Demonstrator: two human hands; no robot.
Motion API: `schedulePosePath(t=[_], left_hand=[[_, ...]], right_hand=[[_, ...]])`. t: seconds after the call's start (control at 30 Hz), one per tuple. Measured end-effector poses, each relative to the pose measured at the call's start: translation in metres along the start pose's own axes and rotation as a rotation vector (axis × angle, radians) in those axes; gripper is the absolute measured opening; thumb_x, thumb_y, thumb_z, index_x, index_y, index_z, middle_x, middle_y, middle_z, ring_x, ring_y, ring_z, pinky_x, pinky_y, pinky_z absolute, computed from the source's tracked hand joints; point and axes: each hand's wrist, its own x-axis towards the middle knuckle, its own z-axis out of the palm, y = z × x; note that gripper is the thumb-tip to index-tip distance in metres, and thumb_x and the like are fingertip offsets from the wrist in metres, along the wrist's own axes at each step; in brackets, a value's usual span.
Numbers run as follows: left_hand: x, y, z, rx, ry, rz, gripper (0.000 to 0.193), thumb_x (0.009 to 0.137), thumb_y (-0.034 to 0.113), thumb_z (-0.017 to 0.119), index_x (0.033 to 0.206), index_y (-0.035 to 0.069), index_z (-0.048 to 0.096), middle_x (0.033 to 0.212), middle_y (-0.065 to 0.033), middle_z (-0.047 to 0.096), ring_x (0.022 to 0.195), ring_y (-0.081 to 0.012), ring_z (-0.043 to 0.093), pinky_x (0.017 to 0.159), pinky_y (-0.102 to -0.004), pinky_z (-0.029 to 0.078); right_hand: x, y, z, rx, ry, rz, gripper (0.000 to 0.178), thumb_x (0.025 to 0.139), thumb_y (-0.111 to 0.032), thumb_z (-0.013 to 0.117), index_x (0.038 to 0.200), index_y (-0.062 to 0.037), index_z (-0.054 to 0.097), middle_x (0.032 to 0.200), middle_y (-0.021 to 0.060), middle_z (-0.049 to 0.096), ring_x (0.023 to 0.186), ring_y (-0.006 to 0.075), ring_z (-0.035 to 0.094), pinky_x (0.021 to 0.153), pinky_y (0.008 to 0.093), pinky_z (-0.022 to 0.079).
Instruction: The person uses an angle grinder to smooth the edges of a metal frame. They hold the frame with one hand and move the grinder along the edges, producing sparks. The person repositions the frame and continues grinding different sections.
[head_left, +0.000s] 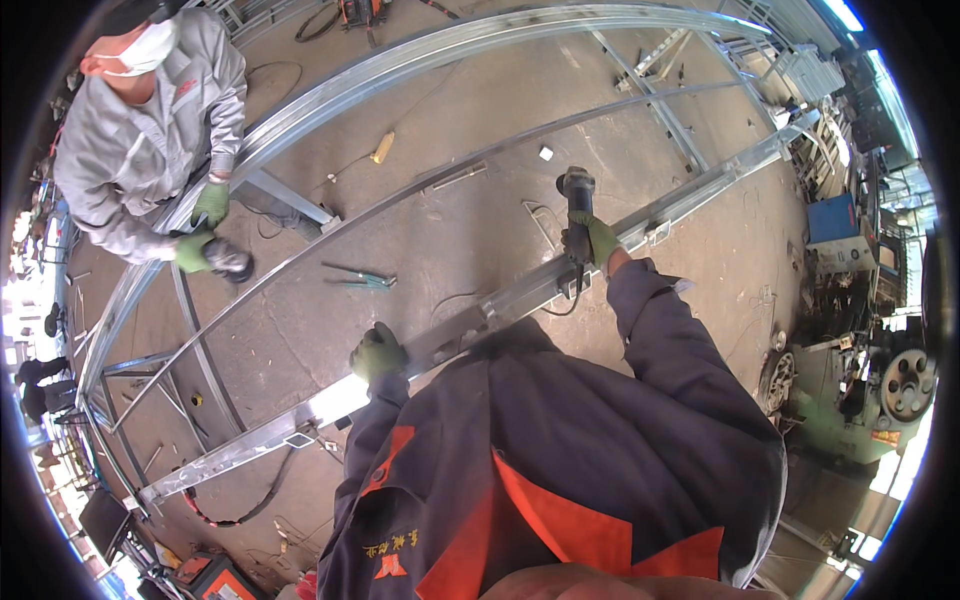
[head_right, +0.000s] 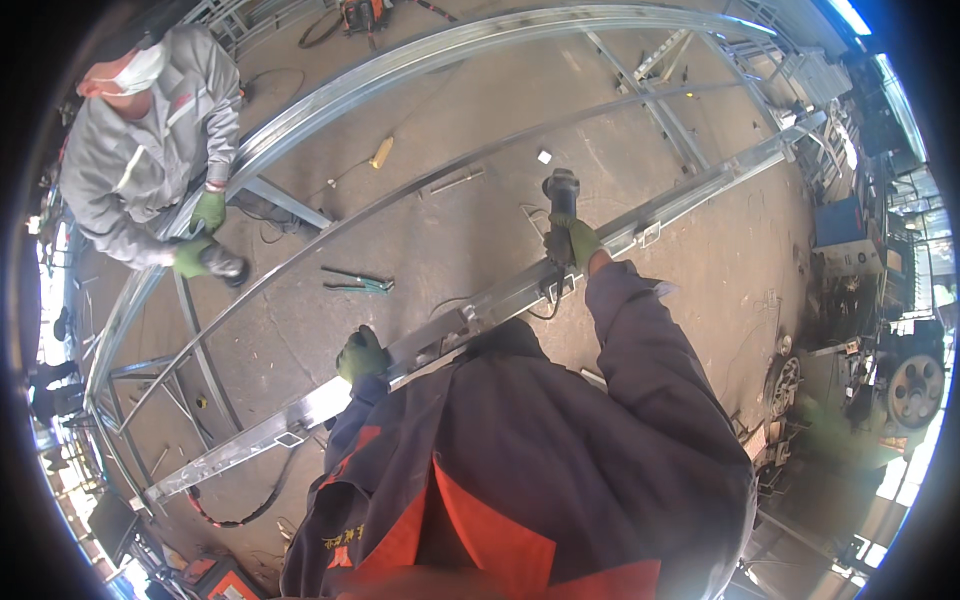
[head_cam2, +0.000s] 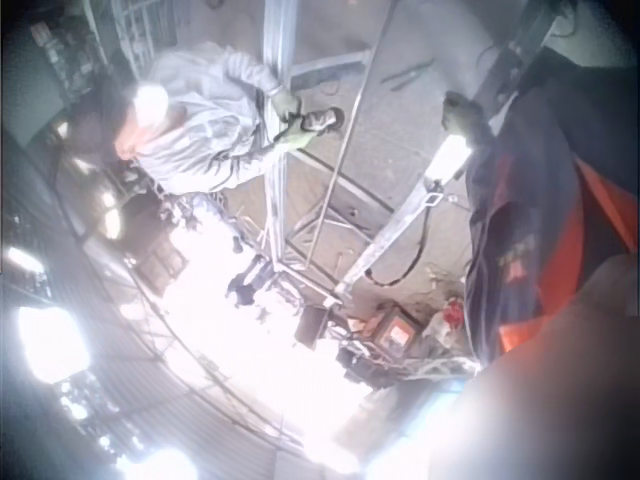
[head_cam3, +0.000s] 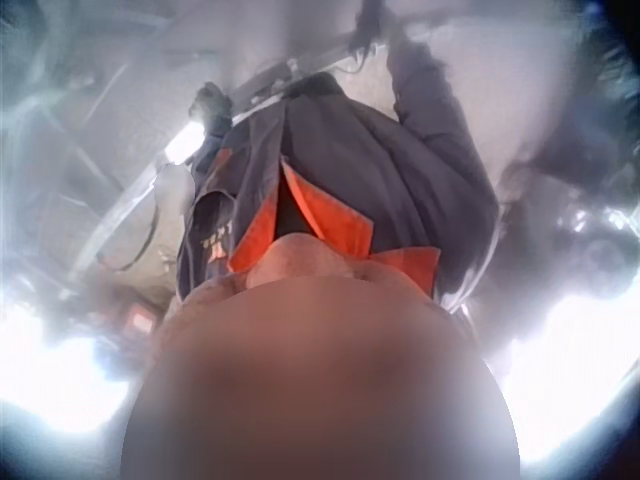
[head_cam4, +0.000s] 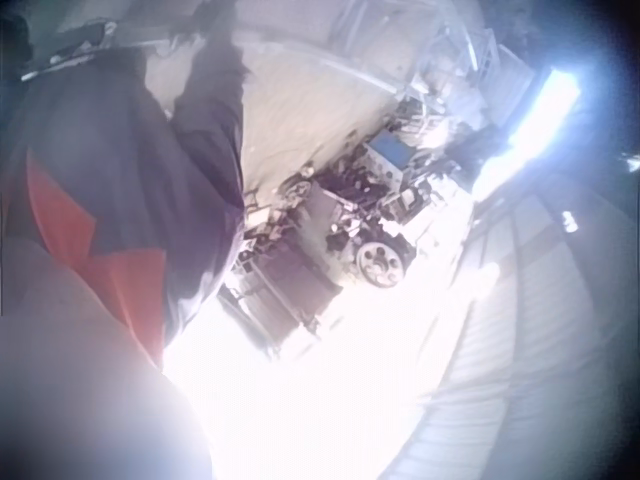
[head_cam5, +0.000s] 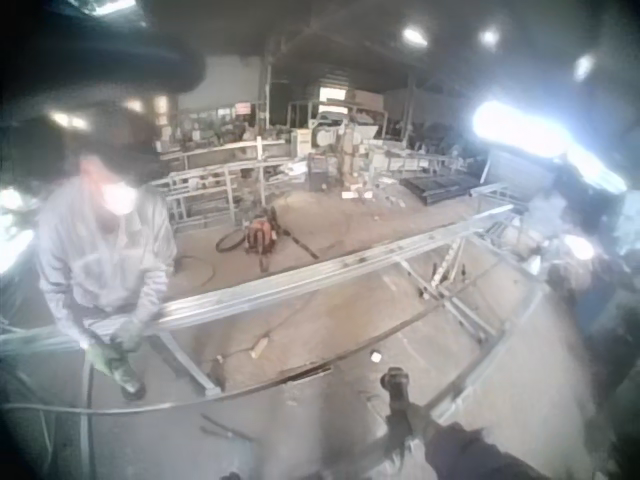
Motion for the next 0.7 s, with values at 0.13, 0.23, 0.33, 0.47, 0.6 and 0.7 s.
schedulePosePath(t=[0.13, 0.23, 0.33, 0.47, 0.6, 0.7], left_hand=[[0.0, 0.001, -0.001, 0.011, -0.031, -0.016, 0.059, 0.11, 0.053, 0.044, 0.093, 0.01, 0.081, 0.096, -0.0179, 0.081, 0.097, -0.0414, 0.076, 0.097, -0.0514, 0.053], [0.001, 0.001, 0.0, -0.009, -0.029, -0.02, 0.06, 0.11, 0.054, 0.043, 0.094, 0.009, 0.081, 0.096, -0.0181, 0.081, 0.099, -0.0417, 0.075, 0.098, -0.0521, 0.052], [0.003, -0.001, 0.002, -0.042, -0.054, -0.039, 0.061, 0.109, 0.055, 0.043, 0.094, 0.009, 0.081, 0.096, -0.0183, 0.081, 0.101, -0.0422, 0.075, 0.098, -0.0535, 0.052], [0.008, -0.004, 0.007, 0.017, -0.061, -0.03, 0.063, 0.109, 0.055, 0.041, 0.092, 0.008, 0.08, 0.096, -0.0201, 0.081, 0.101, -0.0433, 0.074, 0.099, -0.0547, 0.051], [0.011, -0.005, 0.01, -0.007, -0.016, -0.021, 0.06, 0.109, 0.053, 0.044, 0.089, 0.008, 0.08, 0.093, -0.0216, 0.08, 0.095, -0.0446, 0.074, 0.095, -0.0555, 0.052], [0.015, -0.004, 0.012, 0.006, 0.009, -0.005, 0.057, 0.108, 0.051, 0.048, 0.088, 0.008, 0.08, 0.092, -0.0213, 0.08, 0.091, -0.045, 0.074, 0.092, -0.056, 0.053]], right_hand=[[0.001, 0.002, -0.002, 0.002, -0.015, -0.031, 0.03, 0.097, -0.036, 0.079, 0.107, -0.011, 0.067, 0.09, 0.0109, 0.074, 0.072, 0.0257, 0.074, 0.064, 0.0411, 0.062], [0.002, 0.002, -0.004, 0.01, -0.004, -0.039, 0.032, 0.097, -0.036, 0.08, 0.11, -0.0101, 0.067, 0.09, 0.0113, 0.074, 0.073, 0.026, 0.074, 0.064, 0.0416, 0.063], [0.006, 0.002, -0.005, 0.014, -0.002, -0.005, 0.034, 0.096, -0.036, 0.08, 0.112, -0.009, 0.067, 0.092, 0.0119, 0.074, 0.075, 0.0266, 0.075, 0.065, 0.0416, 0.063], [0.009, 0.005, -0.007, 0.023, 0.008, 0.013, 0.034, 0.097, -0.035, 0.08, 0.112, -0.0078, 0.067, 0.094, 0.0125, 0.075, 0.076, 0.0267, 0.075, 0.065, 0.0409, 0.063], [0.002, 0.008, -0.011, 0.114, -0.027, -0.02, 0.035, 0.097, -0.032, 0.08, 0.114, -0.0045, 0.067, 0.096, 0.0142, 0.076, 0.078, 0.0279, 0.076, 0.068, 0.0425, 0.065], [-0.005, 0.008, -0.014, 0.207, -0.08, -0.037, 0.036, 0.097, -0.03, 0.081, 0.117, -0.004, 0.066, 0.098, 0.0147, 0.076, 0.08, 0.0288, 0.076, 0.071, 0.0442, 0.066]])
